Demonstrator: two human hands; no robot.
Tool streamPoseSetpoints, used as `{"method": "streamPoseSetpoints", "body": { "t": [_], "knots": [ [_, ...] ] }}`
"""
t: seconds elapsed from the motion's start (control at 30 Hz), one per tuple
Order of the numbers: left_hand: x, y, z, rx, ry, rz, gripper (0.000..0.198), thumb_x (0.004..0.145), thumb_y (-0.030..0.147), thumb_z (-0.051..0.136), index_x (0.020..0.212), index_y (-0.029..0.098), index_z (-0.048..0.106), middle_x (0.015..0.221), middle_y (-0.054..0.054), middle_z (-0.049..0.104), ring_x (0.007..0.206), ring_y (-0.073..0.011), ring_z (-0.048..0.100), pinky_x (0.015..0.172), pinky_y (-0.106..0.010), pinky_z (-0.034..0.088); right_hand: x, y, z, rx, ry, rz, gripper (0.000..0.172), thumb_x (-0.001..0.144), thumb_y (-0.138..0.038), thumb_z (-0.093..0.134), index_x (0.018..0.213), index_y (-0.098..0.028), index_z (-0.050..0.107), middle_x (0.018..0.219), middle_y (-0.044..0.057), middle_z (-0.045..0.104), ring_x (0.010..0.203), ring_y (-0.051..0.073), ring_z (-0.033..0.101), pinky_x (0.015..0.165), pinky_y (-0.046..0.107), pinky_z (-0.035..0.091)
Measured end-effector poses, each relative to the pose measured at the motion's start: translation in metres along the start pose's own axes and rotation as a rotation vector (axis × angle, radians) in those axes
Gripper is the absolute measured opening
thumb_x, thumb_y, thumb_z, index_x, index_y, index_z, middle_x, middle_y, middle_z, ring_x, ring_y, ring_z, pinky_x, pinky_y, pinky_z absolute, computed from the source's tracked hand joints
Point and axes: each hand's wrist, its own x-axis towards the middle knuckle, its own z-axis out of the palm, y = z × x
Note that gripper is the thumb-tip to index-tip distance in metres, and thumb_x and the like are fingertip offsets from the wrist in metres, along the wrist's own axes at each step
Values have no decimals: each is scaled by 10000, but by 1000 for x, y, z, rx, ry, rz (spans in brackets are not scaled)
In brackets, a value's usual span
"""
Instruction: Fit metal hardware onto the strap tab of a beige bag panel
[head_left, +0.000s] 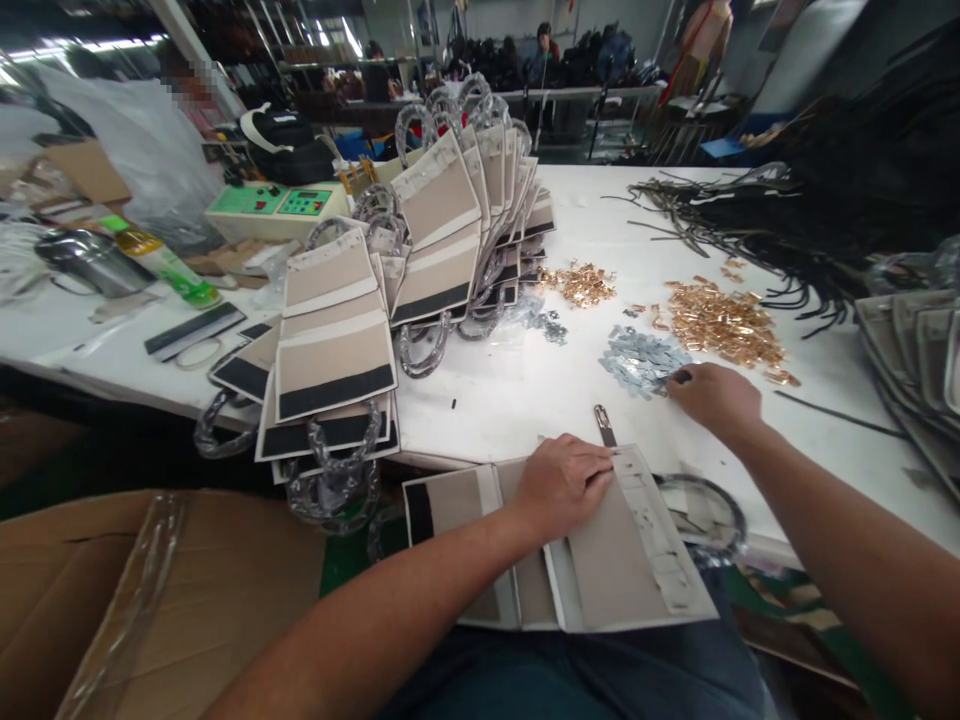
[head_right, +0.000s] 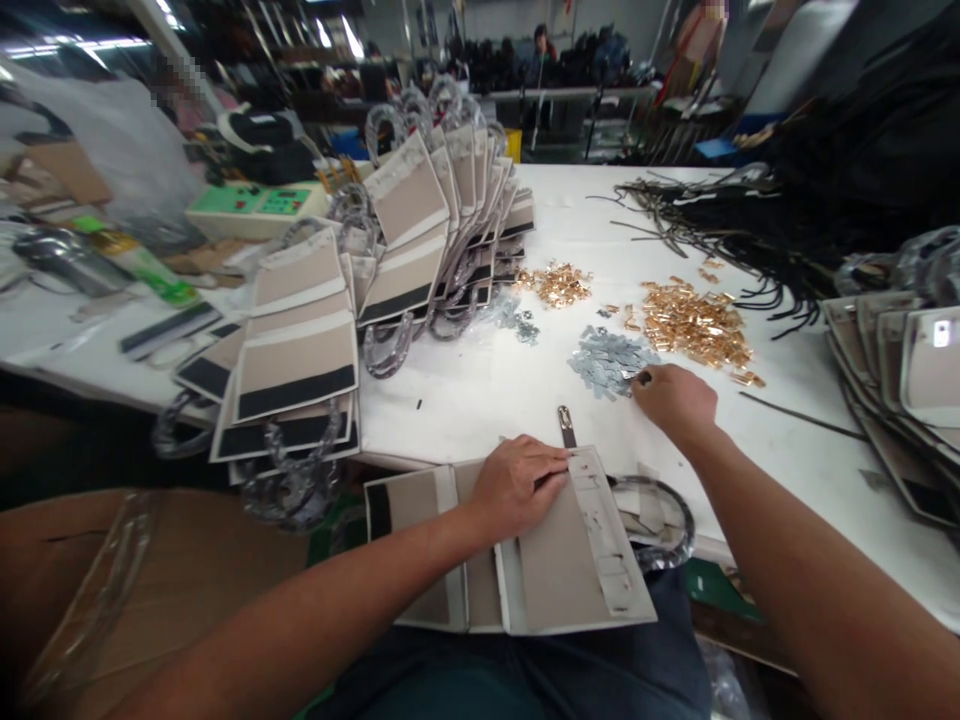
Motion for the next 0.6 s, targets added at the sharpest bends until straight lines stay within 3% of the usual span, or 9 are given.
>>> {"method": "streamPoseSetpoints", "body": {
  "t": [0.1,0.23,0.4,0.6],
  "knots": [
    [-2,-1,2,-7,29,9,150,981,226,698,1082,225,808,1262,-12,792,1093,-228,708,926,-436,554,-1,2,-1,11,24,-33,397,919,-476,595,1136,-233,823,1131,165,765,999,371,686,718,399,470],
    [-3,-3,3,-2,50,33,148,982,219,680,1068,228,801,1250,6,795,1075,-223,706,903,-438,553,7,10,-6,62,35,-45,573,937,-567,594,1384,-237,737,1346,155,710,1075,354,686,717,377,475],
    [-4,-4,3,11,82,32,163,998,240,665,1085,228,801,1225,-19,801,1061,-223,702,905,-446,562,19,16,-8,113,-72,-58,297,865,-423,675,1054,-279,854,926,73,798,820,273,715,612,319,445],
    [-5,-5,4,18,80,34,145,988,243,676,1062,228,799,1225,-21,800,1066,-225,698,911,-450,565,19,13,-10,84,-31,-48,249,853,-386,656,958,-271,850,872,83,789,806,297,696,600,341,423]
  ]
}}
